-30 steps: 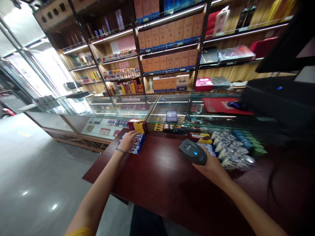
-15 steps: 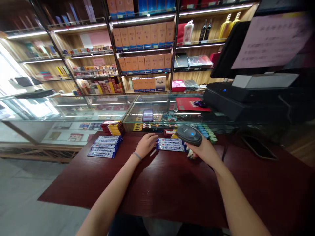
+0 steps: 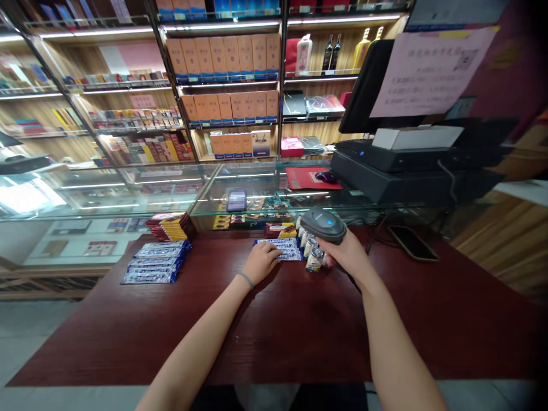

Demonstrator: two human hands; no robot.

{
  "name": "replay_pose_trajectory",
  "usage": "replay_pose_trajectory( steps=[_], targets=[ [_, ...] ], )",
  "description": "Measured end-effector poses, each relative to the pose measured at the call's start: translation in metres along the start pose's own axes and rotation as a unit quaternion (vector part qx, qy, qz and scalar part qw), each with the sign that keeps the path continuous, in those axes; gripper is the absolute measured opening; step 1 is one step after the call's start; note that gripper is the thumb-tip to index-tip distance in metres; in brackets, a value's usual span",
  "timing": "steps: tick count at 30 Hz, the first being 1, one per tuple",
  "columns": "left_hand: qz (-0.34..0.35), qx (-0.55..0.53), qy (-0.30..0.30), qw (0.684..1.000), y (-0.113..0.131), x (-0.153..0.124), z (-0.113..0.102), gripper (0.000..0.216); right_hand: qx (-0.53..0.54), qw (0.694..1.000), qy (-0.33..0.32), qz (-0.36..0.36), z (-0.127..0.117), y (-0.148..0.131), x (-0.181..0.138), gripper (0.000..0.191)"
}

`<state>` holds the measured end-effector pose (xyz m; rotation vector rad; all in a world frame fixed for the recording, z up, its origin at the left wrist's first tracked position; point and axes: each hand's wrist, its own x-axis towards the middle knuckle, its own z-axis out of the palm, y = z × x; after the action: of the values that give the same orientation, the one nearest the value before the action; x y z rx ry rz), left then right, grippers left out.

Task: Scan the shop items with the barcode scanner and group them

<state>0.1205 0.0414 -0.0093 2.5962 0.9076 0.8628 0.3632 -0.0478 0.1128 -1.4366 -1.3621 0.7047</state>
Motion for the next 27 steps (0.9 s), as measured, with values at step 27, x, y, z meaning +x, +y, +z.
replay_pose_trajectory(
  steps=[27],
  targets=[
    [-0.388,-0.623,0.192,0.652,-0.046,-0.067,-0.098,0.017,-0.153,0.973,-0.141,-0.096,0.091,0.006,-0.027,0.068]
  ],
)
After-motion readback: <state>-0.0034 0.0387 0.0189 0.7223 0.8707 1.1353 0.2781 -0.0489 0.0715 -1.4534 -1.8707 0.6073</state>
